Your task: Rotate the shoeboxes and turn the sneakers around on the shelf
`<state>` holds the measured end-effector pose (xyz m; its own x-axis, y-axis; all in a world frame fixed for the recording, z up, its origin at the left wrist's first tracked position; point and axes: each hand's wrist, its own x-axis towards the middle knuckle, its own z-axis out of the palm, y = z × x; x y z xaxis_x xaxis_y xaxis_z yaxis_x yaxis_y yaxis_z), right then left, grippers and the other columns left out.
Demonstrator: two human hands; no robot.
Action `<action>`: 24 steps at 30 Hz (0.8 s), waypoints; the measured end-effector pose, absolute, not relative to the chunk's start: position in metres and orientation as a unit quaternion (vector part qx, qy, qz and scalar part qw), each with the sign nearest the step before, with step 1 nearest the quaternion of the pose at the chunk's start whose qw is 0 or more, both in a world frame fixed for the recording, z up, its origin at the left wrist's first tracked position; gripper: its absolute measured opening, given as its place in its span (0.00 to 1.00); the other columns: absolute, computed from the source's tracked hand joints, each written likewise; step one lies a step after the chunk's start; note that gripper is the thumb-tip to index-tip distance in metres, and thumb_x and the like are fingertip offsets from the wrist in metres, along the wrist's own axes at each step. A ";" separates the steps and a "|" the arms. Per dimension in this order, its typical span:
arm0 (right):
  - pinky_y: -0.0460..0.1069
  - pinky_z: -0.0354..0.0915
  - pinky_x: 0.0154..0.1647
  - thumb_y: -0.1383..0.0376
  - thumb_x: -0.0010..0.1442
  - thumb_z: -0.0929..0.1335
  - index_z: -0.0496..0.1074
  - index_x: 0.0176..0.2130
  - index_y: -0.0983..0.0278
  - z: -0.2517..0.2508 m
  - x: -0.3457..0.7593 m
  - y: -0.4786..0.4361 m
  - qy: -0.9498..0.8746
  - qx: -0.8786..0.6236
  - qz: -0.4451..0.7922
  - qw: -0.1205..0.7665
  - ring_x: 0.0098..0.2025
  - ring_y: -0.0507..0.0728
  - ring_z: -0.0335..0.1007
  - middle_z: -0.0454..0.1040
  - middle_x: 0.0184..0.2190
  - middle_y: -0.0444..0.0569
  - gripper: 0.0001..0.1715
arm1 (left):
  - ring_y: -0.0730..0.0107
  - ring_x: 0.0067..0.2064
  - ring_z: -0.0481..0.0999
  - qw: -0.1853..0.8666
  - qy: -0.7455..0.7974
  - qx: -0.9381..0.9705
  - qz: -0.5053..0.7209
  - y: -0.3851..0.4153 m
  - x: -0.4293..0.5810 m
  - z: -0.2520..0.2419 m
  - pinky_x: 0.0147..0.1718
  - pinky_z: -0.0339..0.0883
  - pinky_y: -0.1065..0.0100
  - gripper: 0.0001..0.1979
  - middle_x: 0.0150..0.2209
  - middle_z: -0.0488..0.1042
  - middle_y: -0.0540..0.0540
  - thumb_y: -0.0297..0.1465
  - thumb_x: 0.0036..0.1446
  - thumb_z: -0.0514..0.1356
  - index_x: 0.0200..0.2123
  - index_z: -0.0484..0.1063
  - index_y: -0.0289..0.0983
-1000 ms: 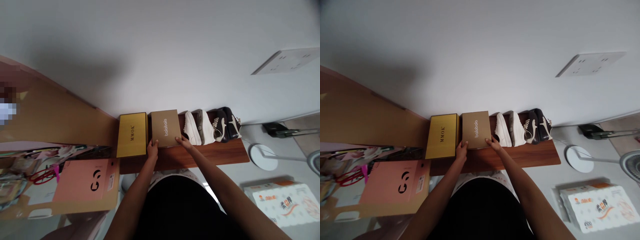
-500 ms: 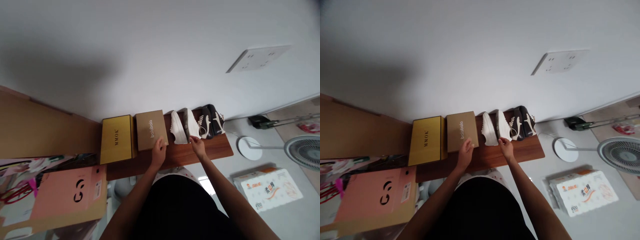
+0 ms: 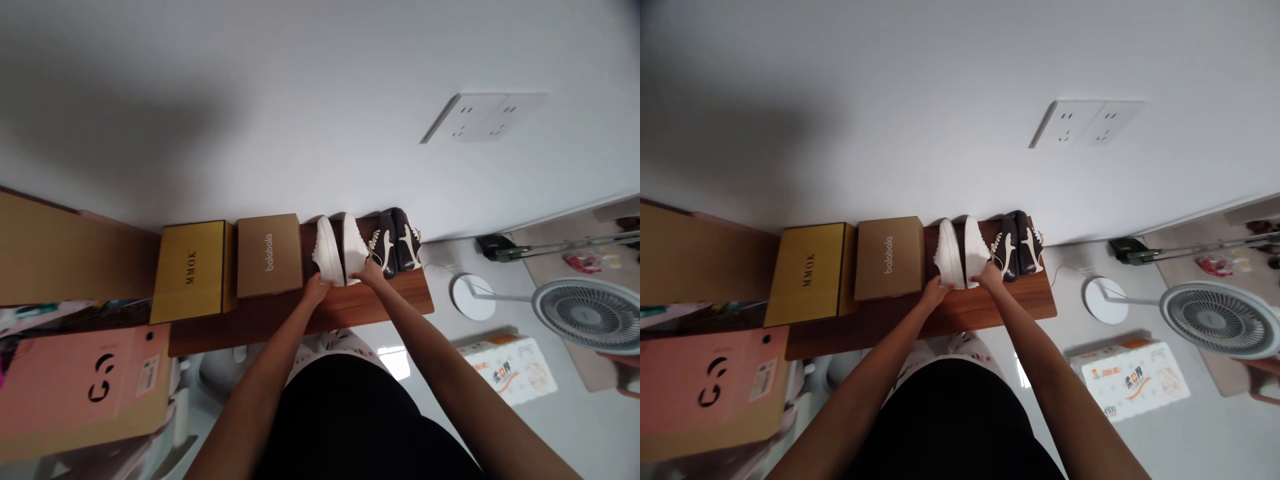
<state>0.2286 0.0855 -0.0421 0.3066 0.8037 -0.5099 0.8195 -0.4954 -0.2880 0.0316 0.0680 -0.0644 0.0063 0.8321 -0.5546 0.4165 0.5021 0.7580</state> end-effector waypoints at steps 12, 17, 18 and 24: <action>0.48 0.63 0.40 0.53 0.63 0.70 0.70 0.46 0.63 -0.017 0.238 0.089 0.680 0.674 -0.287 0.029 0.43 0.60 0.75 0.79 0.39 0.53 0.18 | 0.60 0.53 0.75 0.341 0.634 0.694 0.004 0.080 0.035 -0.023 0.52 0.64 0.66 0.16 0.51 0.77 0.40 0.36 0.60 0.63 0.50 0.74 0.37; 0.50 0.65 0.43 0.58 0.67 0.65 0.66 0.52 0.63 -0.004 0.207 0.086 0.674 0.685 -0.255 0.105 0.48 0.62 0.77 0.78 0.47 0.59 0.16 | 0.55 0.53 0.76 0.273 0.607 0.740 -0.096 0.077 0.051 -0.010 0.53 0.65 0.62 0.14 0.52 0.76 0.37 0.33 0.65 0.56 0.51 0.73 0.36; 0.50 0.66 0.43 0.59 0.68 0.65 0.65 0.52 0.63 -0.004 0.201 0.085 0.672 0.688 -0.251 0.111 0.48 0.62 0.77 0.78 0.48 0.59 0.16 | 0.53 0.53 0.76 0.262 0.606 0.743 -0.105 0.077 0.053 -0.009 0.53 0.65 0.61 0.15 0.51 0.76 0.36 0.33 0.66 0.55 0.52 0.73 0.35; 0.50 0.68 0.45 0.64 0.70 0.62 0.65 0.54 0.66 -0.013 0.182 0.084 0.660 0.701 -0.239 0.123 0.49 0.61 0.78 0.77 0.49 0.62 0.15 | 0.51 0.51 0.77 0.241 0.601 0.752 -0.127 0.073 0.057 -0.013 0.53 0.66 0.60 0.16 0.48 0.77 0.34 0.29 0.66 0.52 0.53 0.73 0.34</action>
